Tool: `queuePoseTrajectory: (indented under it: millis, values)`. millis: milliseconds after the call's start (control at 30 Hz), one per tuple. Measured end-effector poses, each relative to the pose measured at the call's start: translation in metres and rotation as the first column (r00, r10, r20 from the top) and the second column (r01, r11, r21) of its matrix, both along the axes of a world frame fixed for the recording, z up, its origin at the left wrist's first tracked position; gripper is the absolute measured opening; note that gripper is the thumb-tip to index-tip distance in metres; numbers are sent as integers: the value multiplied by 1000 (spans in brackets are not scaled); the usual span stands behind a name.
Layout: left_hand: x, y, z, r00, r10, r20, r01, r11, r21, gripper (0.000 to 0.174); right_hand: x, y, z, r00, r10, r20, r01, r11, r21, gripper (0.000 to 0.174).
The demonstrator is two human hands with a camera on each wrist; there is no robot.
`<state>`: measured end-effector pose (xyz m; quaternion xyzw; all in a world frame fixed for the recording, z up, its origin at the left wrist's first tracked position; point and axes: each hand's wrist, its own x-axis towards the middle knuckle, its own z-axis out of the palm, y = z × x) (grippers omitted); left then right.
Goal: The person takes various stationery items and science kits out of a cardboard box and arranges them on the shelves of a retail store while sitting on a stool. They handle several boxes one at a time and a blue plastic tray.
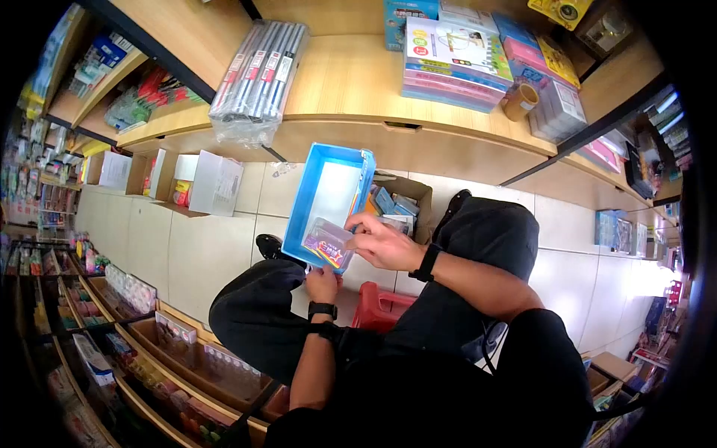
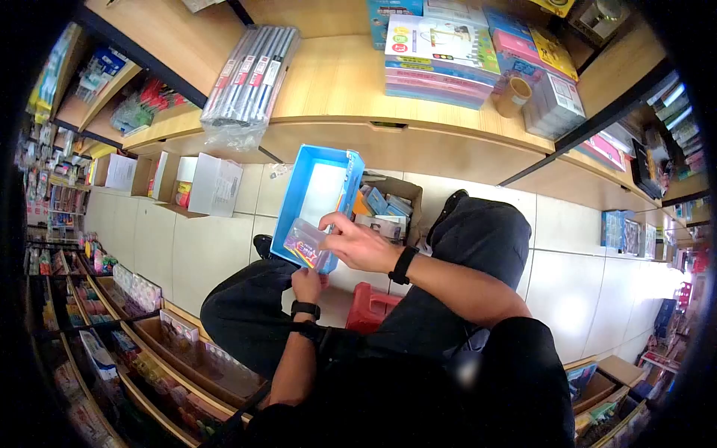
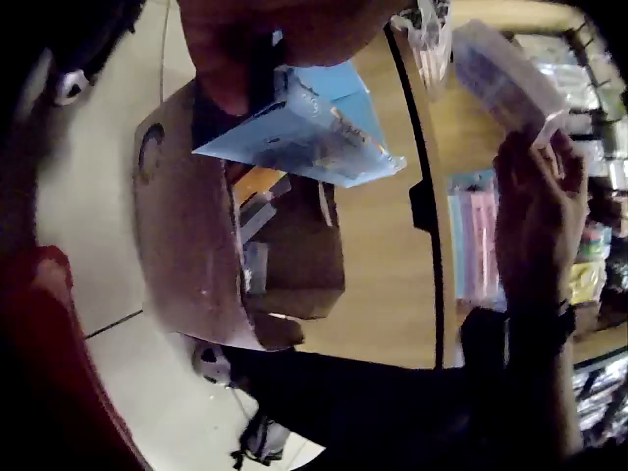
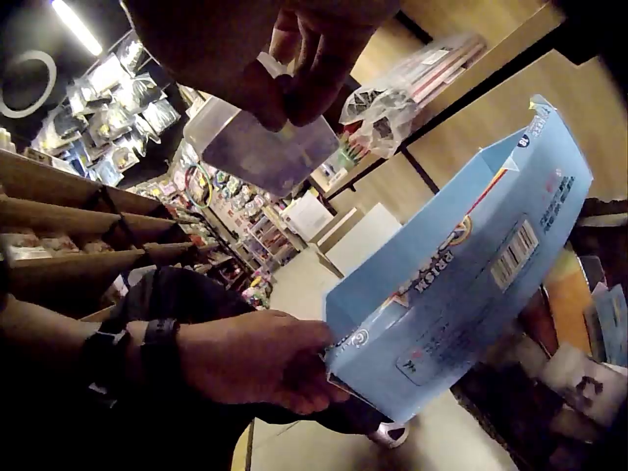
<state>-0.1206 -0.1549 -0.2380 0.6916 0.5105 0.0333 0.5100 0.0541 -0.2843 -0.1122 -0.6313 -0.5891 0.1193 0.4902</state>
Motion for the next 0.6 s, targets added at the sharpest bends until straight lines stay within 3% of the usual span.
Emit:
queuePoseTrajectory:
  millis: [33, 100, 133, 267, 367, 500, 567, 600]
  values:
    - [1, 0, -6, 1000, -4, -6, 4, 1000, 2, 27, 1, -1, 0, 1000, -1, 13, 1, 1000, 1, 23]
    - [8, -4, -17, 977, 185, 109, -158, 963, -218, 24, 4, -3, 1, 1000, -10, -1, 10, 1000, -9, 23]
    - [17, -8, 3, 951, 287, 118, -225, 900, -373, 24, 6, -4, 1, 1000, -21, -9, 21, 1000, -20, 23]
    - [21, -5, -3, 913, 396, 96, -309, 825, -473, 27, 14, -12, 4, 995, -99, 9, 99, 995, 28, 24]
    - [20, -7, -8, 912, 394, 115, -297, 827, -477, 27, 15, -12, 1, 993, -98, -63, 102, 993, 53, 24]
    - [20, -7, -17, 922, 361, 138, -272, 860, -431, 30, 12, -15, 5, 996, -92, 16, 91, 995, 41, 26]
    - [15, -5, -14, 924, 374, 80, -289, 819, -497, 31, 10, -14, 6, 997, -78, 18, 78, 996, 39, 25]
    - [15, -6, -10, 933, 355, 62, -347, 931, -110, 33, 8, -13, 8, 997, -75, 12, 75, 997, 32, 25]
